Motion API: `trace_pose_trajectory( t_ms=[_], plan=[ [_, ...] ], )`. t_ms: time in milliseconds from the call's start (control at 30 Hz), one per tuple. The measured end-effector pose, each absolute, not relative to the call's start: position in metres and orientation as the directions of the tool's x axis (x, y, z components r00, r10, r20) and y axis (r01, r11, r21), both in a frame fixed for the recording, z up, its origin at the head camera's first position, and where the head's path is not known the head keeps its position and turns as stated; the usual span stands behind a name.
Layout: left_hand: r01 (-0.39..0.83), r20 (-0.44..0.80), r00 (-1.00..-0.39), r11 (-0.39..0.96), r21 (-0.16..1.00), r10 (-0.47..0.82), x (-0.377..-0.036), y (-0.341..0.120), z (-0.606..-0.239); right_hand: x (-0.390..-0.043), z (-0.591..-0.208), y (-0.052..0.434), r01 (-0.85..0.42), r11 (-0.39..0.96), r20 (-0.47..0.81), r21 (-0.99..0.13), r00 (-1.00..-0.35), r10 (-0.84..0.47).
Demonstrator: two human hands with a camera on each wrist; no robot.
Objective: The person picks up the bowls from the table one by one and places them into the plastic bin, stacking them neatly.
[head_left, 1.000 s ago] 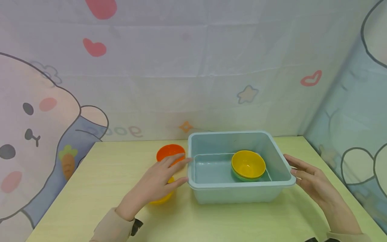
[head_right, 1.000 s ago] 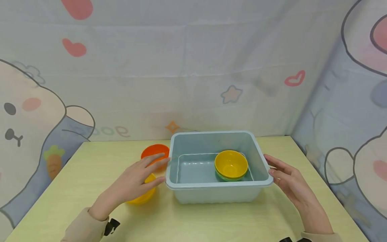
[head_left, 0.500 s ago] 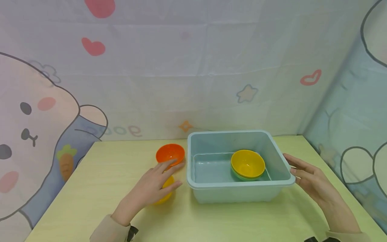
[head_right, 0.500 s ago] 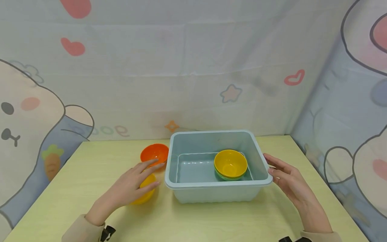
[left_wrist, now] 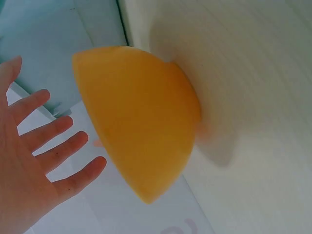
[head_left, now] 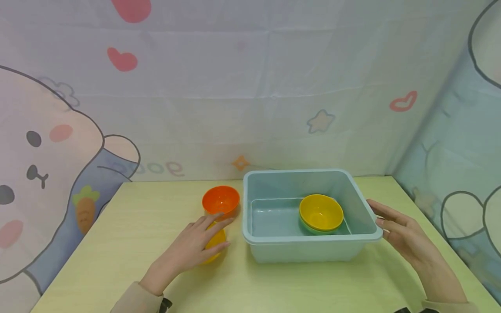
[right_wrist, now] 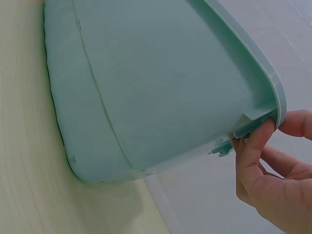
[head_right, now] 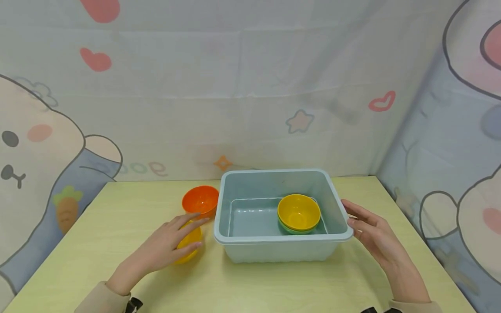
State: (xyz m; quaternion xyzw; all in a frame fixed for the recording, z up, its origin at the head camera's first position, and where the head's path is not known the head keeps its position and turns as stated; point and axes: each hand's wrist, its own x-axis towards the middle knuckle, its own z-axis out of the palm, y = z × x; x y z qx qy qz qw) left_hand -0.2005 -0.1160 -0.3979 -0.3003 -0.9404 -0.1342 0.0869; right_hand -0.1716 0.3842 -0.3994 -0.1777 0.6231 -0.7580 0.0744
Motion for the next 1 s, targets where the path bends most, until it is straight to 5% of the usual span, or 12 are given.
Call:
trace_pose_trajectory(
  t_ms=[1000],
  plan=[
    [0.579,0.152,-0.816,0.787,0.213,0.558,-0.206,-0.134,-0.422,-0.172,-0.401,0.385,-0.115,-0.207,0.180,-0.972,-0.927,-0.329]
  ],
)
